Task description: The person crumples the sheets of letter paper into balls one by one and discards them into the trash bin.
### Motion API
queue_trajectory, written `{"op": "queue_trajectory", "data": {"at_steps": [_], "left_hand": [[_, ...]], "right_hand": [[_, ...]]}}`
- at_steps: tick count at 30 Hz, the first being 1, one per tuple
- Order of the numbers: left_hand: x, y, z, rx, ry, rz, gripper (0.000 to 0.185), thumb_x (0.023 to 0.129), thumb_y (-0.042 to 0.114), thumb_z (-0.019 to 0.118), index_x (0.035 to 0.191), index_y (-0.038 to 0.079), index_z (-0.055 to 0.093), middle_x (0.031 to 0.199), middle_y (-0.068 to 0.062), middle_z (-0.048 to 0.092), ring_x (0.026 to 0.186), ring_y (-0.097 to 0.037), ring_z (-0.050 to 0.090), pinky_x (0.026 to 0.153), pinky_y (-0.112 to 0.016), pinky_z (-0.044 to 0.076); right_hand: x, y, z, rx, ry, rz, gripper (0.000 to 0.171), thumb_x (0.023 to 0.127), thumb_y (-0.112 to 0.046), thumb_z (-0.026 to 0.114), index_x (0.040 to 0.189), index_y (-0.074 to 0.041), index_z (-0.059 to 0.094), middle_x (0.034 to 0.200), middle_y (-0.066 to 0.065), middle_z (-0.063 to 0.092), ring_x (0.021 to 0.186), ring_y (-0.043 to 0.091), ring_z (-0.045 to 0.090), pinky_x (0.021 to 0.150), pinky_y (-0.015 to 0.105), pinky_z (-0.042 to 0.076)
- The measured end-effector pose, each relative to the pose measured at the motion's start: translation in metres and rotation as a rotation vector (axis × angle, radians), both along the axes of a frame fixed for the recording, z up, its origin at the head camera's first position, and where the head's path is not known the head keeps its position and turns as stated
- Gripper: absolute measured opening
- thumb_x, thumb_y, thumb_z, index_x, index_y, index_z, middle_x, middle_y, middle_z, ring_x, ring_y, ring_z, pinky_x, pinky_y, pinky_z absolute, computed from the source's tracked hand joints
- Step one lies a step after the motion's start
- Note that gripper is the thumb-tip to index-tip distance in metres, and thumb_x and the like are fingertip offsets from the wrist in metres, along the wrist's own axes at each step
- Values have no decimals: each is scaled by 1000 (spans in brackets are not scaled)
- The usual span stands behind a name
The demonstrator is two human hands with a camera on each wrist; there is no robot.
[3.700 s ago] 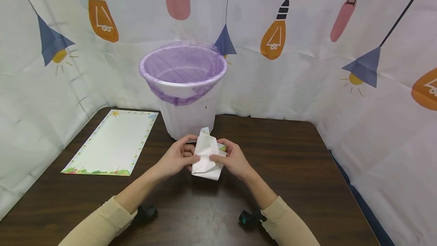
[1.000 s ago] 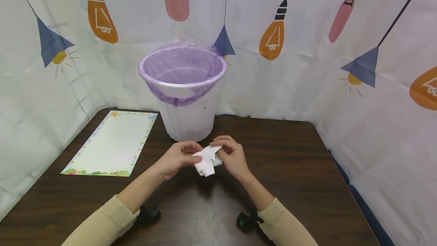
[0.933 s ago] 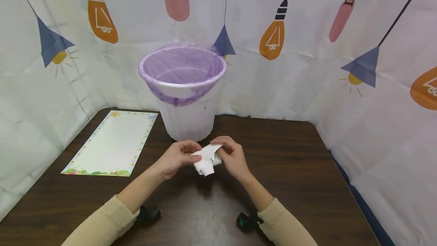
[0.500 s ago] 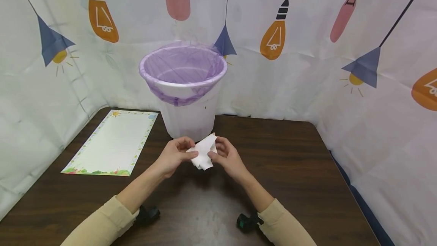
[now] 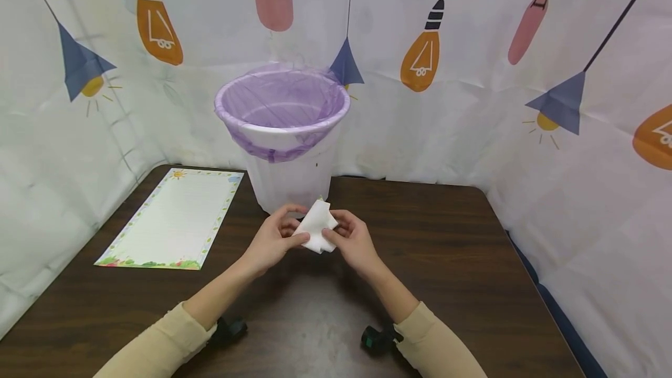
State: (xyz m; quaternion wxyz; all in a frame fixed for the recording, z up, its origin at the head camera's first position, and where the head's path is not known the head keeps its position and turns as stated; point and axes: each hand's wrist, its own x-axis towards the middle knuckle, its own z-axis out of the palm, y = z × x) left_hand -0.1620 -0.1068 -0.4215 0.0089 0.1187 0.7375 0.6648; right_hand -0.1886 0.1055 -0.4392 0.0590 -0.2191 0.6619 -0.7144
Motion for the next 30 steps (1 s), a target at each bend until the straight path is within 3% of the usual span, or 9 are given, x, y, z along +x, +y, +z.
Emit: {"op": "queue_trajectory", "data": {"at_steps": [4,11,16,20,30], "left_hand": [[0,-1,1,-38,14,-50,39,92,2,76,129,1,61,99,-13,71,83,-22,67,75,-42,59],[-1,-5,1,-75,-9,-105,31,98,19,73,123,1,67,106,-10,71,90,-22,69,78,-38,58],[-4,-10,3,-75,33,-164,41,98,14,72,133,-4,61,100,-10,71,87,-22,69,75,-31,56],[-6,-13,4,-70,98,-216,40,98,6,71,133,-5,59,94,-10,70,81,-22,67,72,-29,55],[-3,-11,4,-92,166,-145,31,96,0,70,127,0,63,89,-9,69,74,-20,66,65,-28,53]], "right_hand": [[0,2,2,20,8,-5,35,96,7,67,128,13,56,109,19,67,89,18,67,74,26,56],[1,6,6,106,39,33,34,95,7,68,127,12,58,106,18,68,83,18,67,70,26,56],[2,7,6,186,74,47,35,95,5,69,129,9,61,105,18,69,82,19,68,68,26,56],[2,8,6,180,94,72,35,95,6,69,128,8,61,106,17,69,81,20,67,67,27,56],[2,3,7,90,96,158,33,96,10,63,128,9,56,113,14,65,85,20,67,68,28,57]]}}
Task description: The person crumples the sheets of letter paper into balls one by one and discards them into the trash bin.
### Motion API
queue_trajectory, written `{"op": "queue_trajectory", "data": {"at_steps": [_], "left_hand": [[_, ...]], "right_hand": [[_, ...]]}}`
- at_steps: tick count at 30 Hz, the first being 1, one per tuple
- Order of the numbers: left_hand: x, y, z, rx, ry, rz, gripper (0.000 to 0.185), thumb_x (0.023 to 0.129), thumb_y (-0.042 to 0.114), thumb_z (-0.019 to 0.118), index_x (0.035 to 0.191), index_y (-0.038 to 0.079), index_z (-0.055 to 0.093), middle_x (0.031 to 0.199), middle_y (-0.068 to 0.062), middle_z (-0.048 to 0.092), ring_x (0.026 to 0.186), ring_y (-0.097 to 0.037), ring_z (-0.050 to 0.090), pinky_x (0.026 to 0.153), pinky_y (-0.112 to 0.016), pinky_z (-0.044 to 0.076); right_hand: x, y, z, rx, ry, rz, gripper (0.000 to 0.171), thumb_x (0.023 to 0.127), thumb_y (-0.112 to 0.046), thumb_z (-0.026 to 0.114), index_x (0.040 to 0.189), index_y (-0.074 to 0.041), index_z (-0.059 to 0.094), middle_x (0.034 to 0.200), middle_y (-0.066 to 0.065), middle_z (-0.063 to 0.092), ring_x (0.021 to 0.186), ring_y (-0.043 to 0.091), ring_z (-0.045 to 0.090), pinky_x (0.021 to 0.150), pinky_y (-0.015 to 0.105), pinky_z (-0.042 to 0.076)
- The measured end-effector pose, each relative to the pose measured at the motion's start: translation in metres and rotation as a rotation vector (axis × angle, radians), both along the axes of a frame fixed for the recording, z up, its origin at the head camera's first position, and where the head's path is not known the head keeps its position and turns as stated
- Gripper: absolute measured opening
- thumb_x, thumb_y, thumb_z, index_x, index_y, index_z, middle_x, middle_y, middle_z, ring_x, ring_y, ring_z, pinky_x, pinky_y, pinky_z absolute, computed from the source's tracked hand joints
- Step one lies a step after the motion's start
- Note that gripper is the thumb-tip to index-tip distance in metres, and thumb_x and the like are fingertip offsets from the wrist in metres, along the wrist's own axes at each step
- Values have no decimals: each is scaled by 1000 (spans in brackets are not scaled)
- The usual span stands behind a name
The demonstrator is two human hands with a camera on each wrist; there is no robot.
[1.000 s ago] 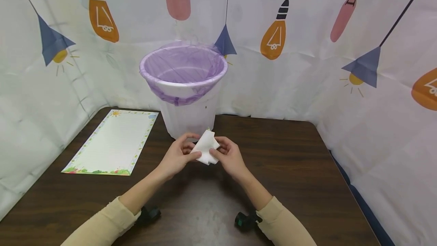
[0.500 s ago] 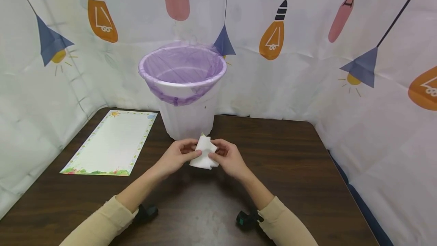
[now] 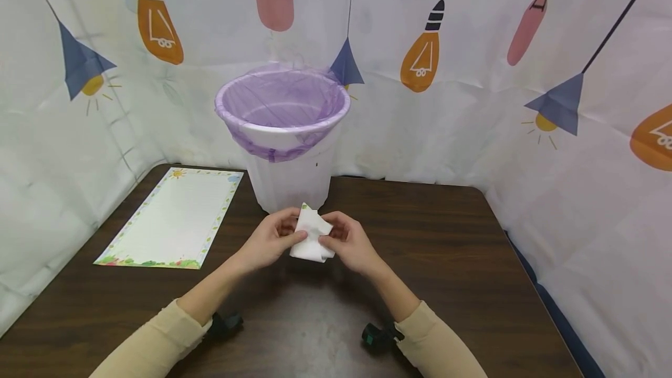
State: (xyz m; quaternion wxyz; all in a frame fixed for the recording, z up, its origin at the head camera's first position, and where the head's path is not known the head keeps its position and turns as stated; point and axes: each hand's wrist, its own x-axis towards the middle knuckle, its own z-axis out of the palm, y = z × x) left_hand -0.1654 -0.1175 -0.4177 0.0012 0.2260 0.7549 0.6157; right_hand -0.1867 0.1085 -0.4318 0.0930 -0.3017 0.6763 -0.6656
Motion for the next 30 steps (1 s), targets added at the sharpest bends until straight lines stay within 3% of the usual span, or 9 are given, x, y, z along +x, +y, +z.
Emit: {"op": "queue_trajectory", "data": {"at_steps": [4,9,18,24,30], "left_hand": [[0,2,-1,7,6,3,32,98,-1,67,129,0,61,93,-13,70,77,-22,69,67,-30,57],[-1,4,-1,24,-13,29,39,100,-2,63,138,-3,54,101,-19,70,87,-27,72,71,-32,58],[2,7,-6,80,-164,134,43,99,-7,59,141,0,53,111,-21,68,93,-31,72,74,-36,58],[1,7,-3,176,-226,115,38,98,-8,60,135,1,58,122,-21,56,90,-28,71,66,-36,58],[-1,9,2,313,-300,81,34,95,-13,58,129,-5,59,121,-21,57,88,-27,69,69,-36,60]], "right_hand": [[1,-2,0,-24,-24,-2,32,96,10,61,127,11,53,111,14,63,87,20,67,70,29,58],[2,-5,-1,-26,-82,-86,33,98,4,61,130,10,53,111,15,65,89,19,67,73,28,58],[2,-11,-6,-7,-162,-116,31,98,2,59,128,10,54,110,16,65,88,20,65,76,28,57],[1,-15,-8,-80,-179,-140,31,96,6,59,127,9,55,105,12,64,86,20,63,72,27,56],[-2,-18,-8,-163,-202,-146,33,94,8,58,126,10,51,101,11,62,81,19,64,67,30,57]]}}
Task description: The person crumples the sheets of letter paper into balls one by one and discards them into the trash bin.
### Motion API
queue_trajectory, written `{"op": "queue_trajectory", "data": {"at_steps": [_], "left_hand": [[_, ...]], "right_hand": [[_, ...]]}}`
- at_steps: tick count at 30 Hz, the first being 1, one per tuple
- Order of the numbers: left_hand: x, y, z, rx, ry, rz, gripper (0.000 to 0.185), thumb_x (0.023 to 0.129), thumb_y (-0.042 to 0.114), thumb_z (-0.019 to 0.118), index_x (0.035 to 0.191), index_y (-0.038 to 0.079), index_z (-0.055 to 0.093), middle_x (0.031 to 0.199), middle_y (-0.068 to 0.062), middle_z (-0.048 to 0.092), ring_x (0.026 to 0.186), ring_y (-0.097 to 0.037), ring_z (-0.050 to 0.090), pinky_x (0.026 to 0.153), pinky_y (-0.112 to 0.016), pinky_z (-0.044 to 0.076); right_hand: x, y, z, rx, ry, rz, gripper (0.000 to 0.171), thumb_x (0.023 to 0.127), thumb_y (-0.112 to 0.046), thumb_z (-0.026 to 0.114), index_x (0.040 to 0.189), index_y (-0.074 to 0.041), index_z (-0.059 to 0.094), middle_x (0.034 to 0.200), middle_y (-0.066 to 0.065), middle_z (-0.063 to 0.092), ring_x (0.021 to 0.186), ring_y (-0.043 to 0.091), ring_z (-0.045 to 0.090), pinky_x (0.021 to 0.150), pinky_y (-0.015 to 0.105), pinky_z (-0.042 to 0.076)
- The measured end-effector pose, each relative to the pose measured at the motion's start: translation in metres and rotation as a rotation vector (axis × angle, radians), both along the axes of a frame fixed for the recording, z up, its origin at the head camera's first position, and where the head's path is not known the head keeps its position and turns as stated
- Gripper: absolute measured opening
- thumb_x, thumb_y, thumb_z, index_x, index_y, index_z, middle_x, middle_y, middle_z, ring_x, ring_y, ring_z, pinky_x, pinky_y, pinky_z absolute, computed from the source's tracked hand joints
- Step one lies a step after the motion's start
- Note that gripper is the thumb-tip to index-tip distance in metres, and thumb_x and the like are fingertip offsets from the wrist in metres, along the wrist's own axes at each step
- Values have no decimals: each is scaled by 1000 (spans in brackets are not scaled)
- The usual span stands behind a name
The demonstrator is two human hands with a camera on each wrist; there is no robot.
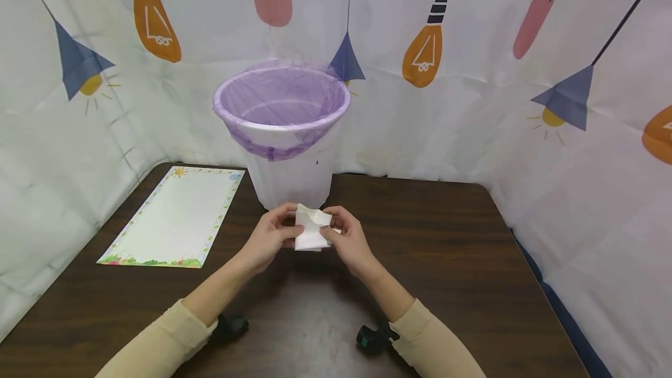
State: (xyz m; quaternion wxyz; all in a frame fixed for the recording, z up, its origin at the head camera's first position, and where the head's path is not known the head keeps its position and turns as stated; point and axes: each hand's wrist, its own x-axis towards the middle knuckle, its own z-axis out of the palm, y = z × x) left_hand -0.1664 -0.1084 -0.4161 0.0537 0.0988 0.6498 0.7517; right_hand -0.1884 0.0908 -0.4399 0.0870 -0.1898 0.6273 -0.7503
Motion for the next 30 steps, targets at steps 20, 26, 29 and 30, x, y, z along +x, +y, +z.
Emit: {"op": "queue_trajectory", "data": {"at_steps": [20,26,29,30], "left_hand": [[1,4,-1,76,-106,-14,20,92,-9,42,100,-4,59,128,-20,58,100,-29,63,77,-43,59],[-4,-4,3,131,-228,-159,20,108,21,42,100,7,54,118,-14,59,104,-33,66,84,-52,57],[-6,-7,3,113,-285,-210,17,108,24,54,106,7,51,114,-12,61,102,-31,69,86,-50,57],[-7,-8,3,111,-300,-221,17,107,22,57,108,6,51,114,-12,61,101,-30,69,87,-50,56]], "right_hand": [[-2,-3,-2,-81,4,-102,10,91,17,61,97,18,53,103,10,66,78,22,63,56,33,58],[0,-2,0,-1,80,-107,6,88,17,63,93,17,59,99,9,69,82,19,63,61,27,56],[1,-1,1,30,139,-98,4,88,18,62,91,17,60,100,15,70,86,20,64,63,27,56],[1,-1,2,37,156,-98,4,88,18,61,91,16,61,101,17,70,87,20,64,64,27,56]]}}
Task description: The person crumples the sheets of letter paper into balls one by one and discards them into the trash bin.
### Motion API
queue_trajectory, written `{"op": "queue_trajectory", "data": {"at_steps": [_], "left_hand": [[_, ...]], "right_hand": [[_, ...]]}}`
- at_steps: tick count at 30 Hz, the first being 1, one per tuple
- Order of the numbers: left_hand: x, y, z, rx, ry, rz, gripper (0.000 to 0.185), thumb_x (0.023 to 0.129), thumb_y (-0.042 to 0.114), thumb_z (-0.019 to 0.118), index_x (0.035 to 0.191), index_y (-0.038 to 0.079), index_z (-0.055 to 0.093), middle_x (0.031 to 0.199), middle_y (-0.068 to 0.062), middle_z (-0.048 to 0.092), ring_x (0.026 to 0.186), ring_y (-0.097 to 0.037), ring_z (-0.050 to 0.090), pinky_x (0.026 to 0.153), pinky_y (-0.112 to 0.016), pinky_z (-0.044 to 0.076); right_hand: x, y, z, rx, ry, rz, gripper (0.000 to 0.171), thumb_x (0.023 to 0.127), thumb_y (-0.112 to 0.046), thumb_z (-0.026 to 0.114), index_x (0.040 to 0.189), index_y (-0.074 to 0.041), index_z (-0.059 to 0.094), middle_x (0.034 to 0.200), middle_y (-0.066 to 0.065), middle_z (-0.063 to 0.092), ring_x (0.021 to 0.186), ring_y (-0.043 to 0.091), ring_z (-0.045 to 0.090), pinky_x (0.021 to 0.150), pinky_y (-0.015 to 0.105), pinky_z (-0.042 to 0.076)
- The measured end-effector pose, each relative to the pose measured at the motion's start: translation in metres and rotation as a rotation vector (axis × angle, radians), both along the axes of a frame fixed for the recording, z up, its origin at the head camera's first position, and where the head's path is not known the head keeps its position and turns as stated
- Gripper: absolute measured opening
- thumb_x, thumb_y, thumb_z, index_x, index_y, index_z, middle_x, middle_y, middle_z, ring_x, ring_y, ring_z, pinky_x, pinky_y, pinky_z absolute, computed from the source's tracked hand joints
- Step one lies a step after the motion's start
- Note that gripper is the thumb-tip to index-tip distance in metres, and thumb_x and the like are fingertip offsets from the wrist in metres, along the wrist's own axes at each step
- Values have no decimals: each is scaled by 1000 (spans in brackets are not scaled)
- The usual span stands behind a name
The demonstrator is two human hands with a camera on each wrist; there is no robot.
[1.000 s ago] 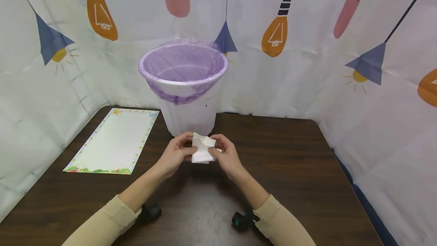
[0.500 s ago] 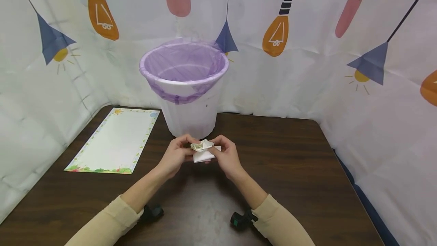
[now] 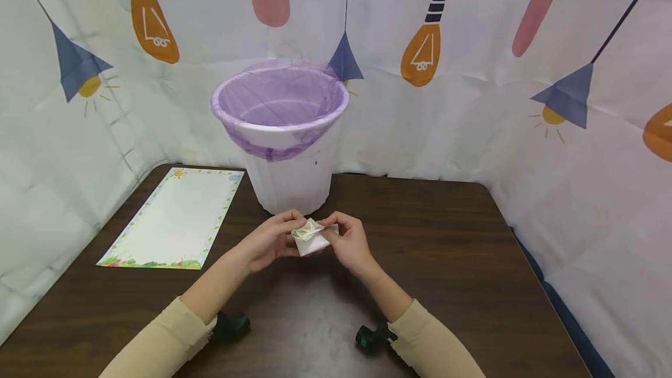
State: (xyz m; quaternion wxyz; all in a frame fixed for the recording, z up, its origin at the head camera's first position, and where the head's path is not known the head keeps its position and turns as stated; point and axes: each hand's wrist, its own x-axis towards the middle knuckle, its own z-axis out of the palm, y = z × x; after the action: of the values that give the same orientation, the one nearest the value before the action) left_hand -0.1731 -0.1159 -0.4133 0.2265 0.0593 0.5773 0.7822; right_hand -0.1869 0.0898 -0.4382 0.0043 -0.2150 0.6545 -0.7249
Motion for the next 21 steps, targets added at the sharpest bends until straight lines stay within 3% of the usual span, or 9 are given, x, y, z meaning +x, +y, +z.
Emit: {"op": "queue_trajectory", "data": {"at_steps": [3,8,14,21], "left_hand": [[0,-1,0,5,-33,-22,24,107,21,58,119,3,48,119,-13,58,101,-29,69,90,-51,56],[3,-1,-1,13,-70,-57,35,108,22,56,129,-5,48,119,-17,57,101,-29,67,94,-48,55],[4,0,-2,-4,6,-53,37,107,18,59,130,-9,53,116,-17,61,102,-31,68,93,-42,56],[5,1,-5,-36,84,39,35,103,11,65,129,-10,59,106,-14,71,97,-34,72,85,-38,59]], "right_hand": [[0,0,1,31,52,-23,7,87,19,61,90,13,64,100,21,71,91,18,63,69,24,53],[-1,0,1,40,90,-30,14,87,20,60,91,9,67,99,17,72,90,19,63,68,24,53],[-4,1,0,32,135,-36,15,90,17,60,93,6,69,100,15,73,92,23,65,70,26,55],[-6,3,0,-28,75,19,9,96,9,63,103,10,68,103,13,69,85,19,62,69,27,57]]}}
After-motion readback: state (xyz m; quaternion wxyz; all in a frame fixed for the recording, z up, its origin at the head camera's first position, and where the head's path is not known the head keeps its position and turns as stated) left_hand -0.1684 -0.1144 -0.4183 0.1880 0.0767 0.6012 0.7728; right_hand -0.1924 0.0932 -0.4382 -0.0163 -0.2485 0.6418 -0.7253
